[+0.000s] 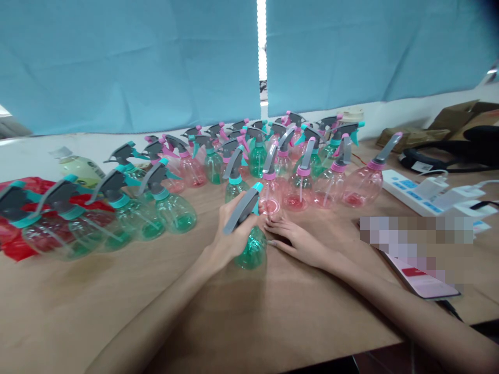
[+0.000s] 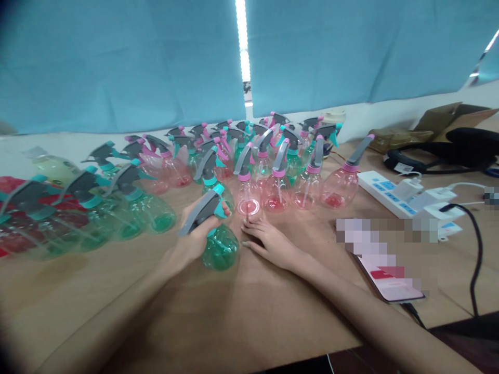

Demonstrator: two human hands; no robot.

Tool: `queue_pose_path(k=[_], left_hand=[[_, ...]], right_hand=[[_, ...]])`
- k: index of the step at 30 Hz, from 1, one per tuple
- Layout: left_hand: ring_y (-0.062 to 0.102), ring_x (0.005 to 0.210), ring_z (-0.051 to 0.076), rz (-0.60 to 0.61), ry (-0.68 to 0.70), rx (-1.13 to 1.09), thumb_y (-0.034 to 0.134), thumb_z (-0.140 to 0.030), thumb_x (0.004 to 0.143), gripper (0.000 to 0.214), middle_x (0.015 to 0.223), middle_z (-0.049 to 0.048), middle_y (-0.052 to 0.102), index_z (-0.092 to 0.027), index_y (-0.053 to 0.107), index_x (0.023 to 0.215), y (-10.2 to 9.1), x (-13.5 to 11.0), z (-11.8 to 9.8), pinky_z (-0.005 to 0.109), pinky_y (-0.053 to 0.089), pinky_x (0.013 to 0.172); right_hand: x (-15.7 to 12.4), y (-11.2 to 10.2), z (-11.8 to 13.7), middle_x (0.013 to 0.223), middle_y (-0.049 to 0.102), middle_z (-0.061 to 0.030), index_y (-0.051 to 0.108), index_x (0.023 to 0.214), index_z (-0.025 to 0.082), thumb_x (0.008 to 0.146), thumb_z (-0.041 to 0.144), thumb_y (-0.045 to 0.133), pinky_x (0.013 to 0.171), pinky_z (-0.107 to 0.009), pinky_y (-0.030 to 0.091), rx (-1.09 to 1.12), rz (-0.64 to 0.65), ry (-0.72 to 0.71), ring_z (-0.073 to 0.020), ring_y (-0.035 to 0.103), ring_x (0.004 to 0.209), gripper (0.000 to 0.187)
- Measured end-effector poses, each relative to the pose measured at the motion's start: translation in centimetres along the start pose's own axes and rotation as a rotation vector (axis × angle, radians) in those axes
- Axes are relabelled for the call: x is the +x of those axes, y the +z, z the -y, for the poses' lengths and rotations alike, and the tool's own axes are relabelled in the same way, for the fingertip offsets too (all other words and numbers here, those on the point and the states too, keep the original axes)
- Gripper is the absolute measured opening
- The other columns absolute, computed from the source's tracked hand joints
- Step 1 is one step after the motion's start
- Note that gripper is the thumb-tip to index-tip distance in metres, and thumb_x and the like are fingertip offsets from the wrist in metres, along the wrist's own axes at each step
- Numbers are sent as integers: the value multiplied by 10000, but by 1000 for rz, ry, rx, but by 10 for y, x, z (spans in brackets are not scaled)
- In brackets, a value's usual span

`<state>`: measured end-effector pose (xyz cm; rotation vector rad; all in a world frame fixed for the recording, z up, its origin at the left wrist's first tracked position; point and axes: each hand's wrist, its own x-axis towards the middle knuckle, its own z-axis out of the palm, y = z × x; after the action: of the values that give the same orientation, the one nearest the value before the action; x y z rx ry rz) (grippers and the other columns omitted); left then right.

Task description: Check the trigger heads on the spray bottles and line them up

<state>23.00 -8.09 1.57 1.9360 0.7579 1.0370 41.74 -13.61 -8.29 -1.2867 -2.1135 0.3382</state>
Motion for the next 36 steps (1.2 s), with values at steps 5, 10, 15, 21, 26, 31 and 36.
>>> queue_pose_path(k=[5,10,15,21,26,31,36], left_hand=[[568,749,180,-14,2,6,537,-196,712,61,781,22,607,-171,582,744,0,0,-1,325,447,682],[574,746,188,-12,8,14,535,-207,719,72,722,9,577,-175,588,755,0,0,-2,326,444,682],[560,728,180,-4,2,-2,537,-200,710,47,727,7,580,-185,560,749,0,0,-2,329,457,701],[536,639,151,-18,-4,-12,549,-198,704,42,648,-26,551,-201,559,745,1,-2,2,289,438,631],[513,599,136,-6,19,-8,533,-182,715,145,656,-23,560,-201,611,835,0,-3,3,265,387,558],[498,588,133,0,20,-3,546,-193,741,217,675,-14,575,-199,642,936,-2,-3,4,263,378,549],[463,571,124,-15,30,5,548,-184,724,99,655,-20,554,-196,593,811,-2,-3,2,262,349,536]], right_hand=[[0,1,-1,1375,559,-86,521,1349,252,953,377,491,1092,-527,367,7,0,-3,-260,480,1299,416],[-1,2,-3,1384,548,-103,519,1353,209,959,394,473,1114,-507,347,-10,14,3,-254,456,1320,438],[-1,2,-3,1383,551,-90,532,1343,239,954,410,479,1112,-520,345,0,-5,-3,-259,456,1320,428],[-1,1,-1,1379,555,-87,523,1349,242,956,389,482,1112,-515,348,-14,1,-1,-256,469,1309,422],[-1,1,-2,1385,547,-101,515,1355,208,960,391,472,1125,-502,331,-39,27,1,-250,451,1324,437],[-1,1,-3,1388,543,-105,520,1351,205,960,393,473,1128,-497,326,-42,33,3,-250,453,1321,437],[0,0,-2,1394,539,-96,520,1352,220,956,387,483,1123,-496,334,-28,26,2,-251,454,1320,431]])
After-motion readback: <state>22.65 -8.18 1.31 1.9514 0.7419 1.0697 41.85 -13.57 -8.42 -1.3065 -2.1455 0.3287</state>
